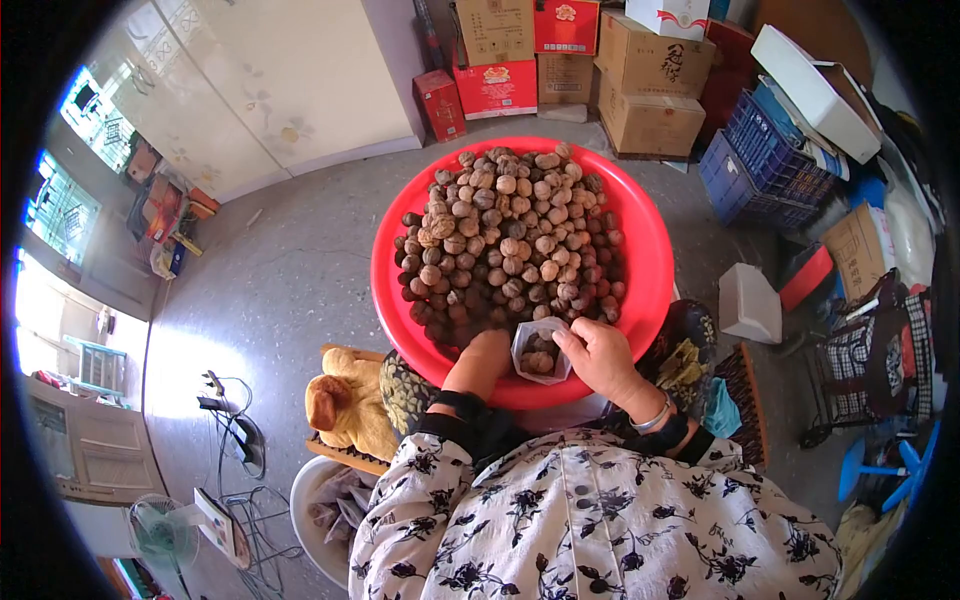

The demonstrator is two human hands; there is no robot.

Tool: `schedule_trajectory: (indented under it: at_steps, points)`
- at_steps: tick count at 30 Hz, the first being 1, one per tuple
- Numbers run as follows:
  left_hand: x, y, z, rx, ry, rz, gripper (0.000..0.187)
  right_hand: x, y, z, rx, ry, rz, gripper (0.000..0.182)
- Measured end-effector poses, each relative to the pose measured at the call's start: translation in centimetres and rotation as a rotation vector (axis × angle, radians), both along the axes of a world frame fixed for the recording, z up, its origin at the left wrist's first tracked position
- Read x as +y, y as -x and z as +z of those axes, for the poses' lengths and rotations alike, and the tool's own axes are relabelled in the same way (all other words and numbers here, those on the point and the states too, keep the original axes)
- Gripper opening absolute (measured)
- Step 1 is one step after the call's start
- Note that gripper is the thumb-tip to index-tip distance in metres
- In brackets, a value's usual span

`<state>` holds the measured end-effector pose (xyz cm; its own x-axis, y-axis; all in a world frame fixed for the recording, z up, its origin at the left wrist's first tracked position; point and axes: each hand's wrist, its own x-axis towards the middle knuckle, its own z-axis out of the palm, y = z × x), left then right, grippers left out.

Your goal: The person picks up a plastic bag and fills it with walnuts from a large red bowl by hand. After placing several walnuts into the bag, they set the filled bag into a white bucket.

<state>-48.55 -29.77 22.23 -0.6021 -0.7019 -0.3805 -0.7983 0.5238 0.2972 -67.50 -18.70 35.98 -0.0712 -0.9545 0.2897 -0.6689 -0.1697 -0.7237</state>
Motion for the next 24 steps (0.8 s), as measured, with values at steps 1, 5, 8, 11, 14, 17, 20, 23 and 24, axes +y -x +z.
schedule_trajectory:
  at_steps: [1, 5, 8, 11, 14, 17, 20, 23, 24]
  points:
    - [0.0, 0.1, -0.3, 0.002, -0.010, 0.008, 0.022, 0.0, 0.0, 0.0, -0.005, 0.004, 0.002, 0.031]
    - [-0.3, -0.4, -1.4, 0.069, -0.035, 0.086, 0.021, 0.1, 0.1, 0.1, 0.003, -0.021, -0.003, 0.032]
    - [0.3, -0.4, 2.6, 0.212, 0.151, 0.251, 0.020, -0.2, 0.3, -0.4, -0.012, -0.028, -0.018, 0.033]
    - [0.6, -0.4, 7.0, 0.487, 0.126, 0.573, 0.035, -0.3, 0.5, -0.6, -0.030, -0.089, -0.020, 0.035]
    - [0.3, -1.0, 9.5, 0.928, -0.140, 0.803, 0.034, -0.5, 0.8, -0.7, -0.062, -0.083, -0.003, 0.037]
    - [0.8, -1.7, 12.1, 1.326, -0.494, 0.827, 0.025, -0.6, 0.8, -0.5, -0.070, -0.099, 0.000, 0.037]
    - [0.9, -2.4, 11.6, 1.597, -0.709, 0.562, 0.018, -0.6, 0.8, -0.6, -0.068, -0.085, -0.003, 0.037]
    - [1.9, -1.7, 12.6, 1.532, -0.748, 0.505, 0.018, -0.8, 0.8, -0.8, -0.087, -0.074, -0.025, 0.038]
    - [1.9, -1.7, 12.7, 1.485, -0.773, 0.491, 0.022, -0.8, 0.7, -0.8, -0.107, -0.068, -0.030, 0.038]
